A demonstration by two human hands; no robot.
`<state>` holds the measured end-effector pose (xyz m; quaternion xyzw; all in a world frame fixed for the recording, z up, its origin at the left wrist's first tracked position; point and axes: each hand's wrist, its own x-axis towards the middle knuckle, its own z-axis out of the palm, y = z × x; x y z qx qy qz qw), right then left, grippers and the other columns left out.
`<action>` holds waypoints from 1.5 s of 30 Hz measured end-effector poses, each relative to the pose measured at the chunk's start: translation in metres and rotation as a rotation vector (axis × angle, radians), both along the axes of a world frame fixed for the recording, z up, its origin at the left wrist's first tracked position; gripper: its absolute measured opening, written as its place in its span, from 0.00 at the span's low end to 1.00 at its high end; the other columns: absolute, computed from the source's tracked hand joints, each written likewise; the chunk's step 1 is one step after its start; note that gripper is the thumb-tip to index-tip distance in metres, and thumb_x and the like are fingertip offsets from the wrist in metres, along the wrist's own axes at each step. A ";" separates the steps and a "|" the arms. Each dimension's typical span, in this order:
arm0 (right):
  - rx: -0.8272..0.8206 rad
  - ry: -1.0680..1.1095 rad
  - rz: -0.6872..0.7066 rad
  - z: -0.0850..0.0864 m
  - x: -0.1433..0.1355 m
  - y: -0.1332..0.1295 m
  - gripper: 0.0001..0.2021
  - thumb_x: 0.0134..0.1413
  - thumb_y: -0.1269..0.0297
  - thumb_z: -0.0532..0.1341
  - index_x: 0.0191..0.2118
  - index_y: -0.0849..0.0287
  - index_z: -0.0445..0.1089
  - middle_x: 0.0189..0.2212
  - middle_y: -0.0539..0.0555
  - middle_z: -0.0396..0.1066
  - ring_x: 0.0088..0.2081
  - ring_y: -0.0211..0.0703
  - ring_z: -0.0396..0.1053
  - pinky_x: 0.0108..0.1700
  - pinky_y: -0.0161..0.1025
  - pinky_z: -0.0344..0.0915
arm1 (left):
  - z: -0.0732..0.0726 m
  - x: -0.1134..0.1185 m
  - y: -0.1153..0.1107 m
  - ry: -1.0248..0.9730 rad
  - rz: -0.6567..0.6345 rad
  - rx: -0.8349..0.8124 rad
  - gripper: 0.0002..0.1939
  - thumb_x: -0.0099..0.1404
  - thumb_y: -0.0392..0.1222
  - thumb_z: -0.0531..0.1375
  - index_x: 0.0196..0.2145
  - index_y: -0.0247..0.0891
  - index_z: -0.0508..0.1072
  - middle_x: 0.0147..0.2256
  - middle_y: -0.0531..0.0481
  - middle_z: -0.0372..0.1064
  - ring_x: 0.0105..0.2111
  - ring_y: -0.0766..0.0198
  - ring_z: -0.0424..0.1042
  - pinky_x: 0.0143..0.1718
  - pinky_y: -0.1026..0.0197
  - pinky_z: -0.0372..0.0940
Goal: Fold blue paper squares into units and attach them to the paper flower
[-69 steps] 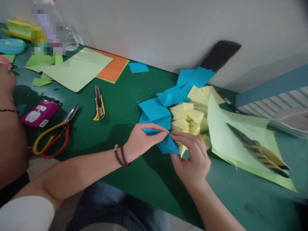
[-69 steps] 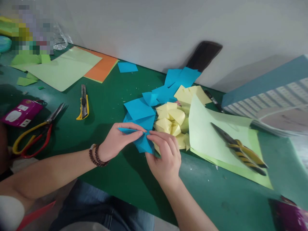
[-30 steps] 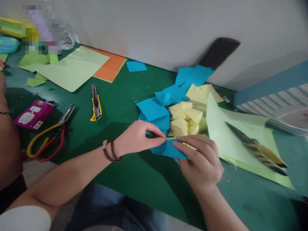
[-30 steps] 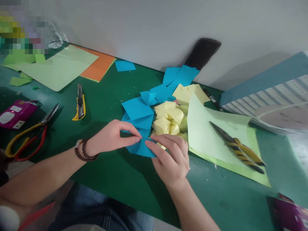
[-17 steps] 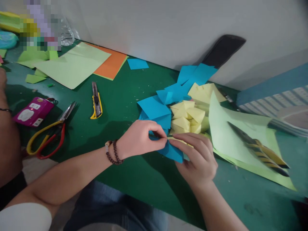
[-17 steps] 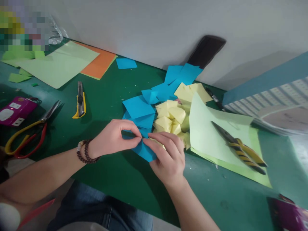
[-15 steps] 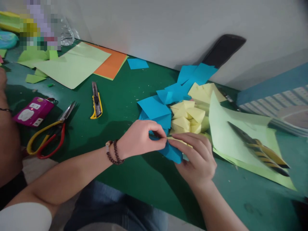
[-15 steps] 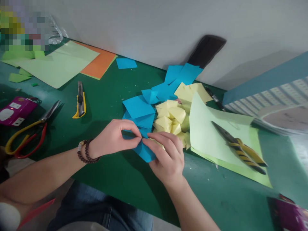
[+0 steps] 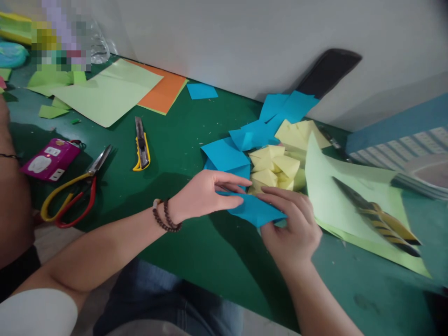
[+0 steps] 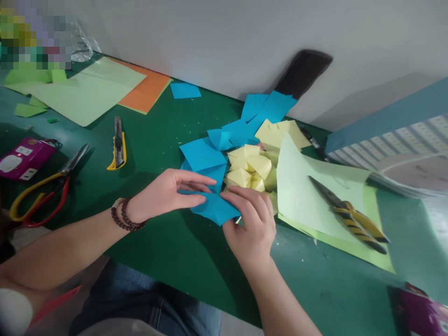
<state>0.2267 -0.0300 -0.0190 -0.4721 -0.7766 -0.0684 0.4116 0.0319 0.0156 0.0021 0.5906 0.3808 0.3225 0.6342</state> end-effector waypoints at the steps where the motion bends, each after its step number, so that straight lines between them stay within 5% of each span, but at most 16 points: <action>1: -0.002 0.001 -0.011 0.000 0.001 0.000 0.15 0.49 0.79 0.60 0.41 0.54 0.72 0.39 0.55 0.76 0.41 0.48 0.74 0.43 0.47 0.71 | 0.000 -0.001 0.001 -0.020 -0.005 -0.022 0.19 0.56 0.32 0.65 0.46 0.38 0.78 0.41 0.47 0.78 0.44 0.58 0.77 0.42 0.62 0.73; 6: 0.062 -0.047 -0.028 0.000 0.002 0.000 0.25 0.48 0.80 0.61 0.52 0.52 0.67 0.46 0.57 0.74 0.46 0.50 0.74 0.45 0.47 0.71 | 0.001 -0.001 0.003 0.002 0.053 -0.009 0.21 0.55 0.26 0.62 0.47 0.34 0.75 0.42 0.44 0.78 0.46 0.57 0.77 0.41 0.61 0.74; 13: 0.097 -0.158 0.118 0.005 0.001 0.000 0.20 0.48 0.79 0.65 0.45 0.52 0.69 0.47 0.59 0.71 0.46 0.52 0.73 0.43 0.47 0.72 | -0.004 0.001 0.003 0.125 0.190 0.210 0.18 0.55 0.28 0.64 0.45 0.36 0.75 0.36 0.49 0.78 0.38 0.64 0.77 0.41 0.64 0.73; 20: 0.059 -0.042 -0.011 0.000 0.002 -0.001 0.18 0.48 0.79 0.63 0.45 0.52 0.72 0.44 0.58 0.74 0.43 0.50 0.74 0.45 0.47 0.72 | -0.001 0.002 -0.005 0.037 0.133 0.166 0.15 0.64 0.42 0.60 0.48 0.37 0.74 0.35 0.48 0.77 0.22 0.70 0.70 0.20 0.68 0.65; 23: 0.039 -0.048 -0.035 -0.001 0.002 -0.001 0.17 0.48 0.79 0.62 0.44 0.54 0.72 0.44 0.58 0.74 0.43 0.50 0.74 0.46 0.47 0.72 | -0.003 0.002 -0.007 0.003 0.124 0.232 0.17 0.64 0.40 0.59 0.51 0.37 0.72 0.33 0.49 0.75 0.28 0.66 0.74 0.29 0.66 0.71; 26: 0.020 -0.079 -0.048 0.000 0.002 -0.002 0.16 0.48 0.78 0.62 0.43 0.54 0.71 0.43 0.58 0.75 0.42 0.50 0.74 0.45 0.47 0.71 | -0.007 0.003 -0.008 -0.016 0.141 0.330 0.21 0.62 0.35 0.61 0.53 0.37 0.69 0.42 0.46 0.75 0.42 0.62 0.76 0.44 0.62 0.73; 29: -0.021 -0.088 -0.042 0.001 0.002 -0.002 0.14 0.50 0.76 0.62 0.43 0.55 0.71 0.43 0.59 0.75 0.42 0.50 0.74 0.45 0.47 0.71 | -0.011 0.004 -0.009 -0.039 0.096 0.420 0.23 0.60 0.35 0.62 0.54 0.37 0.68 0.48 0.45 0.74 0.46 0.61 0.75 0.49 0.61 0.71; 33: -0.094 -0.095 -0.062 0.001 0.002 -0.003 0.14 0.50 0.76 0.60 0.42 0.54 0.72 0.44 0.57 0.75 0.43 0.51 0.74 0.46 0.48 0.71 | -0.014 0.007 -0.012 0.050 0.022 0.561 0.31 0.57 0.43 0.68 0.57 0.39 0.66 0.55 0.43 0.70 0.52 0.55 0.72 0.53 0.57 0.70; 38: -0.184 -0.076 -0.042 0.001 0.004 -0.004 0.08 0.53 0.72 0.59 0.39 0.54 0.71 0.41 0.55 0.76 0.44 0.49 0.74 0.45 0.45 0.71 | -0.014 0.008 -0.014 0.234 -0.044 0.732 0.25 0.63 0.41 0.64 0.56 0.36 0.67 0.53 0.43 0.71 0.53 0.56 0.72 0.54 0.58 0.68; 45: -0.542 0.212 -0.121 0.004 0.003 -0.005 0.08 0.52 0.61 0.63 0.39 0.53 0.70 0.36 0.52 0.76 0.34 0.44 0.74 0.34 0.40 0.71 | -0.013 0.008 -0.015 0.271 -0.006 0.641 0.20 0.63 0.43 0.64 0.52 0.38 0.71 0.47 0.47 0.75 0.46 0.57 0.75 0.45 0.60 0.70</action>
